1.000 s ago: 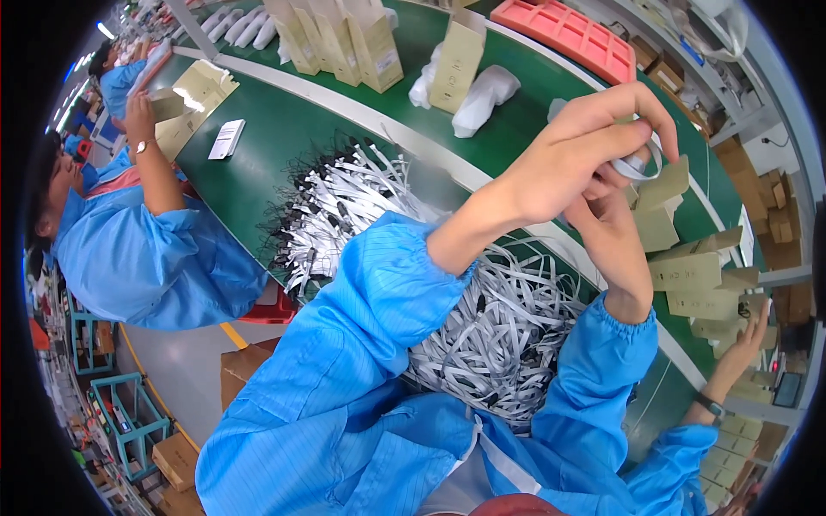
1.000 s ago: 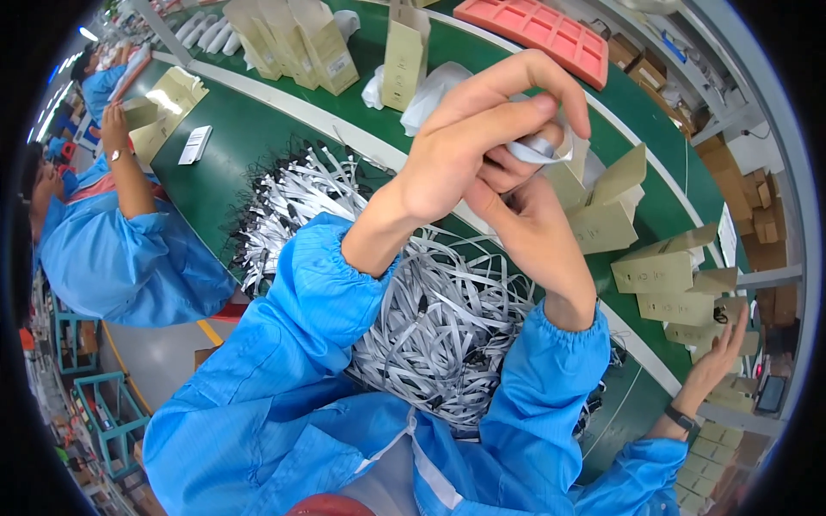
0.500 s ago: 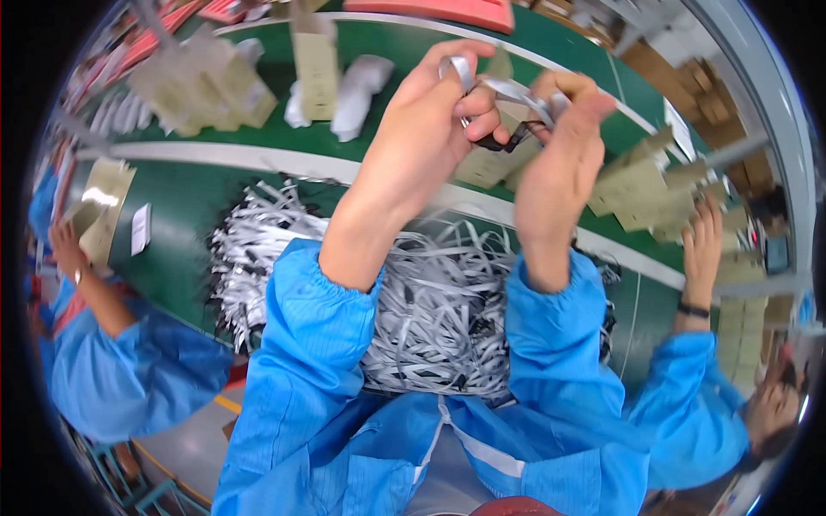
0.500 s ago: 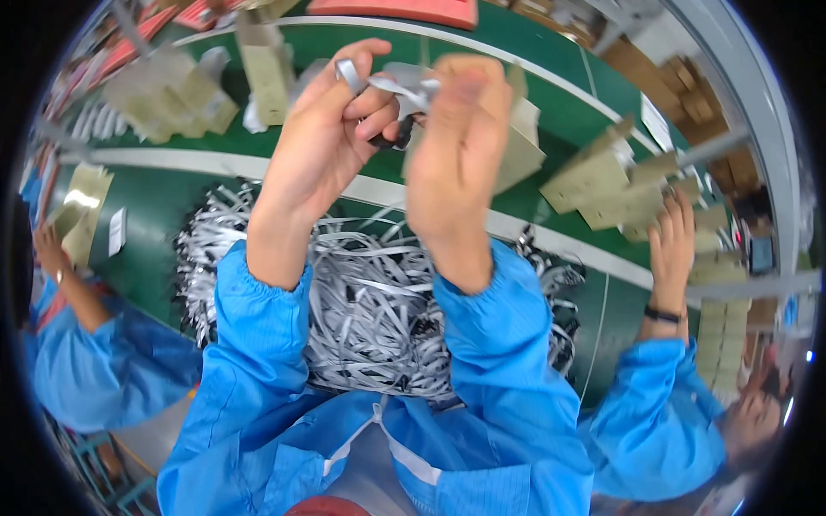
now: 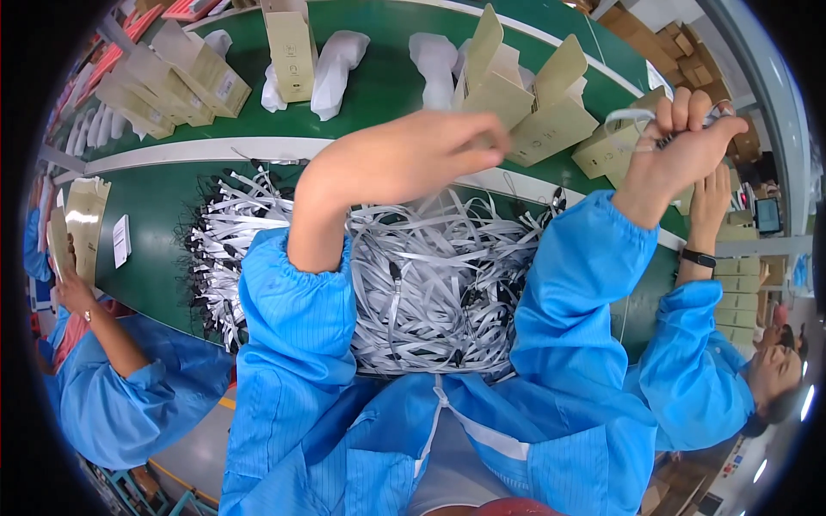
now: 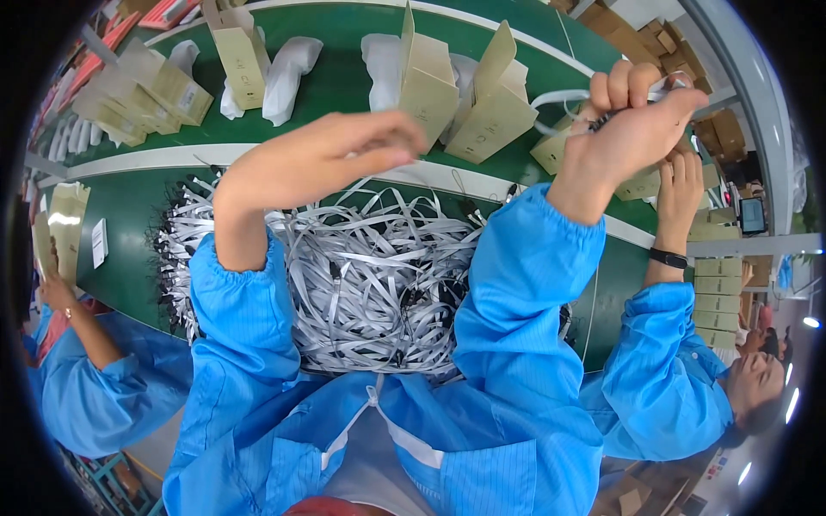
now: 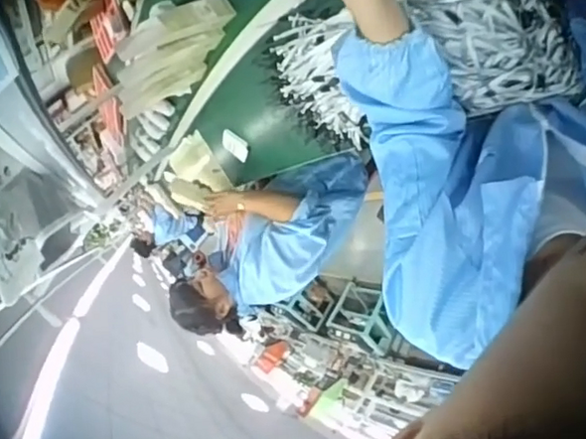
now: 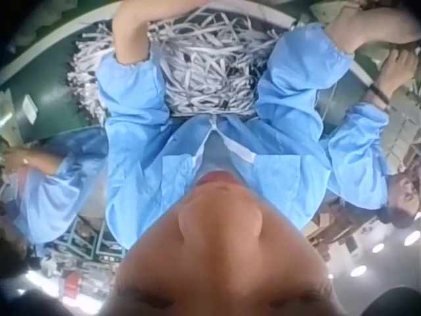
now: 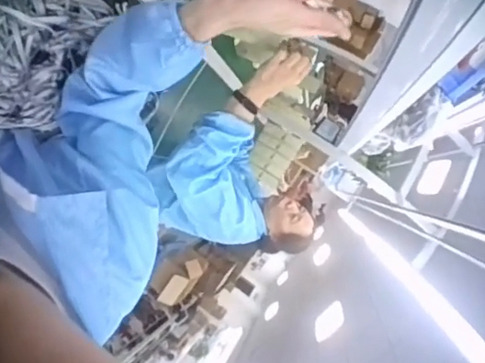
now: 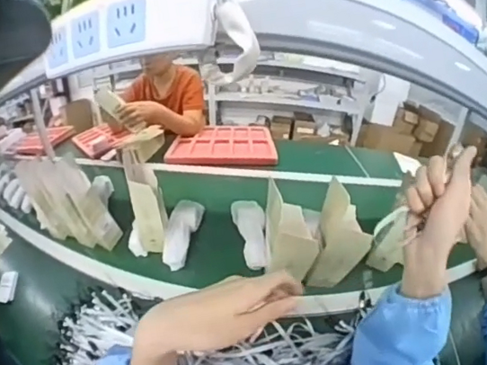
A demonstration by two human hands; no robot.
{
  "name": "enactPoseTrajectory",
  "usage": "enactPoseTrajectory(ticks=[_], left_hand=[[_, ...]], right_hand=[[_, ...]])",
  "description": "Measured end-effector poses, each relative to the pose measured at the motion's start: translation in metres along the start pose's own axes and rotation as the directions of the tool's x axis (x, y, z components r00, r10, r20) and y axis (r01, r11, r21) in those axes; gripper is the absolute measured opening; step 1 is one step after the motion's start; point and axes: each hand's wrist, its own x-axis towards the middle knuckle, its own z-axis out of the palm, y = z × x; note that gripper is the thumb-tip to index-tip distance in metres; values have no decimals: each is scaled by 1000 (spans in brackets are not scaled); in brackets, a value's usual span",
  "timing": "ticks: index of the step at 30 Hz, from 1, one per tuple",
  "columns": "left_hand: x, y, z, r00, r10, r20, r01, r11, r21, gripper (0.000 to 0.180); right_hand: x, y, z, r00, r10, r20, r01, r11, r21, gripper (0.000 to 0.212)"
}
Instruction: The person places electronic components and white ribbon packing material into individual cardboard boxes by hand on an assembly line.
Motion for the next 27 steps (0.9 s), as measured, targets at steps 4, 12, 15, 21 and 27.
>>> enactPoseTrajectory(ticks=[4, 12, 15, 21, 27], left_hand=[[13, -44, 18, 899, -406, -163, 432, 764, 478, 27], [47, -112, 81, 945, -113, -305, 282, 756, 591, 13], [49, -116, 88, 923, 81, -377, 196, 744, 639, 10], [49, -106, 74, 956, -123, -267, 261, 777, 573, 5], [51, -108, 73, 961, -143, -237, 261, 754, 602, 10]], right_hand=[[37, 39, -21, 973, -199, 116, 194, 980, 50, 27], [25, 76, -44, 802, 193, 565, 87, 898, -431, 21], [29, 62, -56, 703, 380, 601, 214, 693, -689, 24], [33, 44, -71, 554, 575, 602, 260, 568, -781, 28], [31, 22, -65, 740, 562, 369, 177, 366, -914, 37]])
